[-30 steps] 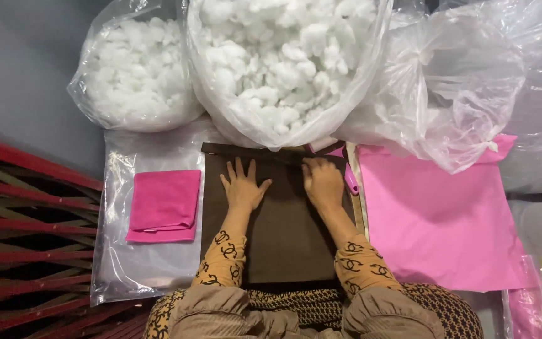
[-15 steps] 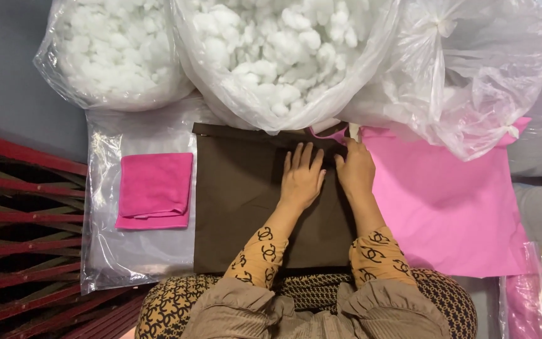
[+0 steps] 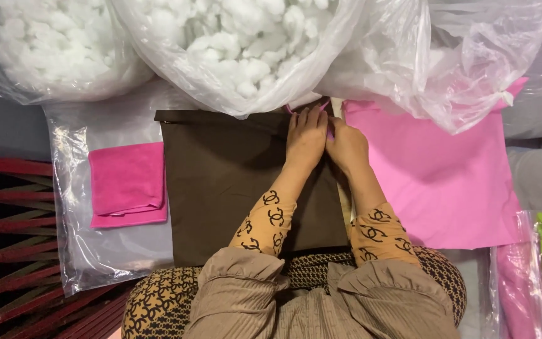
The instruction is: The person uses a lint roller to clean a piece of brown fabric before folding it at an upholstery station.
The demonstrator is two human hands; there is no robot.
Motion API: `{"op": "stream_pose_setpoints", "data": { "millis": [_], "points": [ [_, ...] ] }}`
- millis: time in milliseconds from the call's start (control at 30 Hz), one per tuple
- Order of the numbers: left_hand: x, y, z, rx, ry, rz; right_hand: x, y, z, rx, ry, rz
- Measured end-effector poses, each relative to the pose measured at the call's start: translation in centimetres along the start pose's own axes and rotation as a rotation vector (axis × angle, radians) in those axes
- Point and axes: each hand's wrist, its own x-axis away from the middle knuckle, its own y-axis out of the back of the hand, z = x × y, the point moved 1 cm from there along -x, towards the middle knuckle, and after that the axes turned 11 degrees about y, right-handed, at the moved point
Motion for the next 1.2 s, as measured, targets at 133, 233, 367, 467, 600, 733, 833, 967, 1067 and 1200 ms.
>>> {"op": "stream_pose_setpoints", "data": {
  "millis": [133,233,367,467,600,733,833,967,1067,1200],
  "points": [
    [-0.6,2.1,0.8,0.156,-0.029,0.033,-1.2,-0.3,0.0,0.008,0.055,0.023],
    [-1.0,8.6,2.6,0.276,-0.001,0.241,0.0,4.4,1.8,-0.045,0.075,-0.007],
    [1.6,17.1,8.2,0.047,0.044,0.956,3.1,9.7,2.1,0.093,0.106,0.104],
    [6.6,19.6,15.0,-0.252,0.125,1.276,6.7,14.5,3.5,0.165,0.174,0.081],
    [7.4,24.0,16.8,-0.316,0.259,1.265,9.8,13.4,8.4,0.149,0.298,0.066],
    [7.5,24.0,16.6,-0.231,0.344,1.237,10.4,4.5,11.6,0.249,0.556,0.137],
    [8.5,22.2,17.2,-0.296,0.37,1.289,10.4,2.0,11.6,0.346,0.664,0.168],
    [8.3,22.5,17.4,-0.331,0.377,1.35,9.6,5.0,6.6,0.33,0.424,0.355],
    [8.1,22.2,17.4,-0.352,0.331,1.351,9.7,7.1,-1.1,0.712,0.338,0.3],
    [7.7,22.2,16.7,-0.36,0.324,1.373,11.9,5.8,5.2,0.658,0.396,0.243]
  ]
}}
